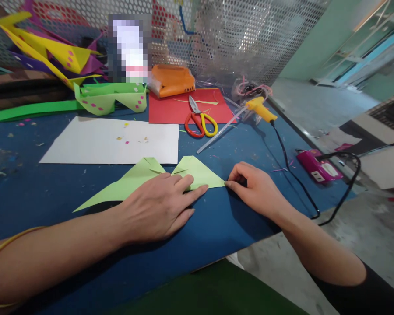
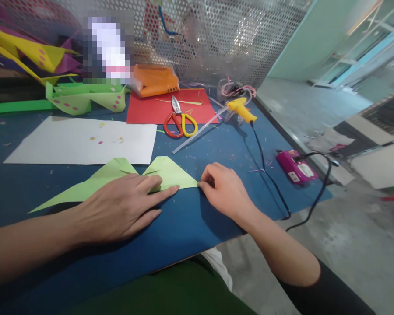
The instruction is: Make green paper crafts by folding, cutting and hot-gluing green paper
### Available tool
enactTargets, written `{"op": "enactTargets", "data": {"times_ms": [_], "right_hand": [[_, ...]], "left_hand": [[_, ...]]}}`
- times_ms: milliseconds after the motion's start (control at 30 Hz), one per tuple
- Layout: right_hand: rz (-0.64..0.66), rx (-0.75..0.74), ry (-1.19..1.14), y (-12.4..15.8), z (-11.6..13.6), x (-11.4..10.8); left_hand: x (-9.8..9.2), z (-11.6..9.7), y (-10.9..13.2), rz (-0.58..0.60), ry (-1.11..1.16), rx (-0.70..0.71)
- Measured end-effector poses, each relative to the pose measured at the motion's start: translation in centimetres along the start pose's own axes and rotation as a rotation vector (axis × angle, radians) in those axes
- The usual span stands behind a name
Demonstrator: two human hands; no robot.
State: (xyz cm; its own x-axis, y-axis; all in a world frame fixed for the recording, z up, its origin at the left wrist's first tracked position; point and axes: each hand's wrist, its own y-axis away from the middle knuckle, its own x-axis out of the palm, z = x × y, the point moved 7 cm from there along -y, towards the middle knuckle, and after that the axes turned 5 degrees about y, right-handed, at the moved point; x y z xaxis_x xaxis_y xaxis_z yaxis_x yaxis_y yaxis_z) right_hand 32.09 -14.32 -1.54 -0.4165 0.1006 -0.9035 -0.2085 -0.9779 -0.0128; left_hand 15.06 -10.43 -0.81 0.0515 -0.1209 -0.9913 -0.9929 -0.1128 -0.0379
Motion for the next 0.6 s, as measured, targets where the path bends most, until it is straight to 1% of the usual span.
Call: {"op": "enactTargets", "data": {"times_ms": [67,167,233,300,333,367,400,467,533,600], "right_hand": [[-0.002,-0.001,0.0,0.1,-0.3,0.0],[-0.038,0.007,-0.003,0.6,-0.9,-0.4],[-0.106,0.003,-0.009,1.5,-0.7,-0.9],[-0.233,-0.064,0.011,2.9,0.4,-1.9],[-0.301,-0.134,0.039,3.8,1.4,-2.2],[-0.339,-0.224,0.068,4.5,2.5,-2.3],[-0.339,-0.321,0.094,5.2,3.7,-2.0],[-0.267,-0.471,0.132,6.1,5.7,-0.7],[-0.194,-0.518,0.177,6.3,6.6,0.7],[-0.171,-0.505,0.244,6.1,7.1,1.8]], "left_hand": [[0.0,0.0,0.0,0.0,0.005,-0.002],[0.0,0.1,-0.1,-0.003,0.006,-0.004],[-0.1,0.1,-0.1,-0.01,0.007,-0.003],[-0.2,0.0,-0.1,-0.02,0.012,0.001],[-0.2,0.0,-0.1,-0.025,0.015,0.002],[-0.2,0.0,-0.1,-0.027,0.017,0.002],[-0.2,0.0,-0.1,-0.027,0.019,0.001],[-0.2,0.0,0.0,-0.025,0.017,0.0],[-0.2,0.0,0.0,-0.022,0.013,0.006],[-0.2,-0.1,0.1,-0.016,0.003,0.014]]}}
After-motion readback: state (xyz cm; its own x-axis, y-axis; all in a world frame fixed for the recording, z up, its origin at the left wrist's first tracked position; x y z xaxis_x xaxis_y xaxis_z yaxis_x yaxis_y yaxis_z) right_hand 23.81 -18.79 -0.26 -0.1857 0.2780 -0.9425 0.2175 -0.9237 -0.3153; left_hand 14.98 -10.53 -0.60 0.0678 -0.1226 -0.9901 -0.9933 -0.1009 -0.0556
